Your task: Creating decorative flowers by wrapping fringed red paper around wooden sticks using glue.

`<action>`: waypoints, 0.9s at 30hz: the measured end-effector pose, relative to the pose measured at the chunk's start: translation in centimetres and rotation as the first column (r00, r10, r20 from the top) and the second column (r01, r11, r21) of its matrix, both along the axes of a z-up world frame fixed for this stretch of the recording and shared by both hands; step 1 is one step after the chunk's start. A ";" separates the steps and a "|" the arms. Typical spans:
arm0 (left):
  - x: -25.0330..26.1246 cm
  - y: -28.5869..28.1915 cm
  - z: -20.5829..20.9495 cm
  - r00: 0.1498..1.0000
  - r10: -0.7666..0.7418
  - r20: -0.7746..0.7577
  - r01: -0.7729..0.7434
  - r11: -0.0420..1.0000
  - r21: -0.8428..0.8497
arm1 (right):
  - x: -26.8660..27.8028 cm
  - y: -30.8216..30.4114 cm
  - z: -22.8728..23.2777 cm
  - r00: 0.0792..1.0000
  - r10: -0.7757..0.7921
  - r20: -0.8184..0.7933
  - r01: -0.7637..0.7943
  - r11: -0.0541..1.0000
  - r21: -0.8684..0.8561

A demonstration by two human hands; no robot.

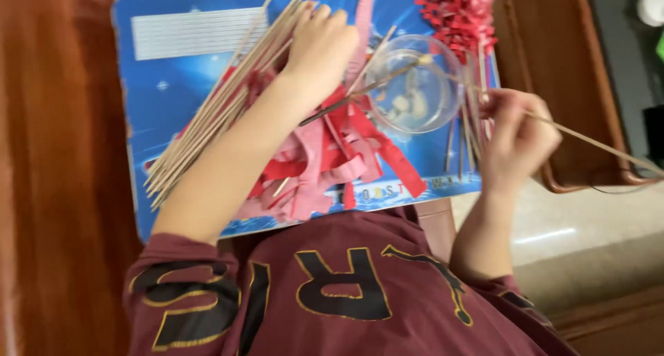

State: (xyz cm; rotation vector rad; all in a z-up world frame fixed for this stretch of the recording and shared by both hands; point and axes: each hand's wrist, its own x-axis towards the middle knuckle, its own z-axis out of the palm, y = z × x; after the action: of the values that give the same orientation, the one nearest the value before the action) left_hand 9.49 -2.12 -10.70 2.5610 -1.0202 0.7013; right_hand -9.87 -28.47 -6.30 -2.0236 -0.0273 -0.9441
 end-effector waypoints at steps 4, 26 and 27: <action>1.4 -1.1 -1.5 0.997 0.073 -0.005 -0.072 0.983 0.171 | 0.5 2.6 0.7 0.992 0.049 -0.119 -0.039 0.996 0.086; 0.6 1.3 3.8 0.969 -0.104 -0.223 -0.061 0.776 -0.628 | -0.3 3.2 1.0 0.980 0.179 -0.092 -0.157 0.966 0.207; 0.7 1.4 3.9 0.954 -0.169 -0.246 -0.045 0.732 -0.680 | -0.4 3.3 0.9 0.967 0.227 -0.113 -0.201 0.959 0.199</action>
State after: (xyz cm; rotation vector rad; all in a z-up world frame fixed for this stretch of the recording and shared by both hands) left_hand 10.14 -0.69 -6.82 1.8890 -0.5880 0.5211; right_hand -10.25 -25.20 -5.40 -1.8633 -0.0802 -0.6470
